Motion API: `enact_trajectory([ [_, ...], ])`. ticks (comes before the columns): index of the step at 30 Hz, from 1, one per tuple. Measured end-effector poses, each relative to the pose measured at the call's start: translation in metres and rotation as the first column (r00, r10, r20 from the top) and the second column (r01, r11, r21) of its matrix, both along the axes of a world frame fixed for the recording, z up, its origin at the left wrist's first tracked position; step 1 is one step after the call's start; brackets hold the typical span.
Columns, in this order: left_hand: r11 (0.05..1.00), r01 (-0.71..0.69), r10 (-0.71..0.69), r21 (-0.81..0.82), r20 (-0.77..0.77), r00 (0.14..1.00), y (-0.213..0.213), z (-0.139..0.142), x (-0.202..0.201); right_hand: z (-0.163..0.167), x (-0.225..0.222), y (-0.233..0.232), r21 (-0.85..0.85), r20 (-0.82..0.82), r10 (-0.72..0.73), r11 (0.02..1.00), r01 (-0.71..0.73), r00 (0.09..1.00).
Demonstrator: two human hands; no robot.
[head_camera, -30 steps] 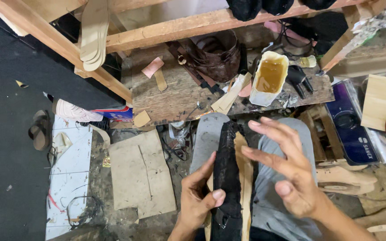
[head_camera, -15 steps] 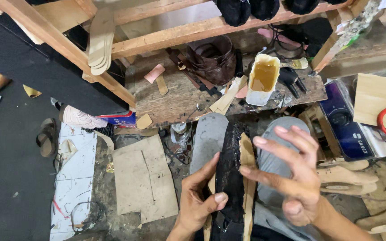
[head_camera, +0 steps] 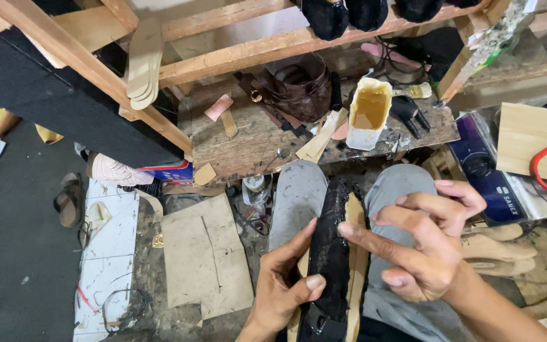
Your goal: The person sits on the workshop floor holding a shoe with a black sole and presses and rubs glue along the sole edge with their fingers, dipping into a container of yellow adhesive on the bench. They work around the sole perimeter, then place the shoe onto an upper rack with other finished shoes.
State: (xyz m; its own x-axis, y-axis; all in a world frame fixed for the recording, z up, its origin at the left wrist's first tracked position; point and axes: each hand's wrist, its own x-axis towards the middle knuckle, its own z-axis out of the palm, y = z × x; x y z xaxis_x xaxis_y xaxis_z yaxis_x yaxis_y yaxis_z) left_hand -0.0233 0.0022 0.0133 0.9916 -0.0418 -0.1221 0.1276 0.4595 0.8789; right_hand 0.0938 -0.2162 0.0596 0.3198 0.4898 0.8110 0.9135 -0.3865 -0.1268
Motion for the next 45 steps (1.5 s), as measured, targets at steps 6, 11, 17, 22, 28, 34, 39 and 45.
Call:
enact_trajectory([
  [6, 0.999, -0.028, 0.029, 0.028, -0.041, 0.999, 0.000, 0.002, 0.002, -0.001, -0.004, 0.000, -0.015, -0.015, -0.002, 1.000, 0.002, 1.000],
  [11, 1.000, -0.020, 0.019, 0.019, 0.042, 0.999, -0.001, 0.002, 0.004, -0.003, -0.003, -0.001, -0.019, -0.040, -0.027, 0.999, 0.026, 0.999],
  [17, 1.000, -0.024, 0.024, 0.004, 0.076, 0.997, -0.001, 0.002, 0.007, -0.006, -0.002, -0.001, -0.043, 0.035, 0.007, 0.999, -0.006, 0.999],
  [22, 0.999, -0.016, 0.018, -0.029, 0.059, 0.998, -0.002, 0.002, 0.008, -0.008, 0.000, 0.001, -0.030, -0.018, 0.062, 0.998, -0.063, 0.998],
  [28, 0.998, -0.019, 0.021, -0.063, 0.033, 0.999, 0.000, 0.000, 0.011, -0.008, 0.000, 0.001, -0.047, -0.025, 0.074, 0.996, -0.075, 0.997],
  [34, 0.995, -0.018, 0.022, -0.094, 0.041, 0.999, 0.000, 0.000, 0.009, -0.008, -0.002, 0.001, -0.045, -0.004, 0.073, 0.996, -0.073, 0.997],
  [39, 0.995, -0.022, 0.023, -0.099, 0.014, 1.000, 0.001, 0.001, 0.010, -0.008, -0.002, 0.001, -0.073, -0.008, 0.108, 0.991, -0.109, 0.994],
  [45, 0.994, -0.025, 0.027, -0.103, 0.017, 0.999, 0.001, 0.003, 0.009, -0.007, -0.004, 0.004, -0.052, -0.044, 0.122, 0.991, -0.124, 0.992],
])
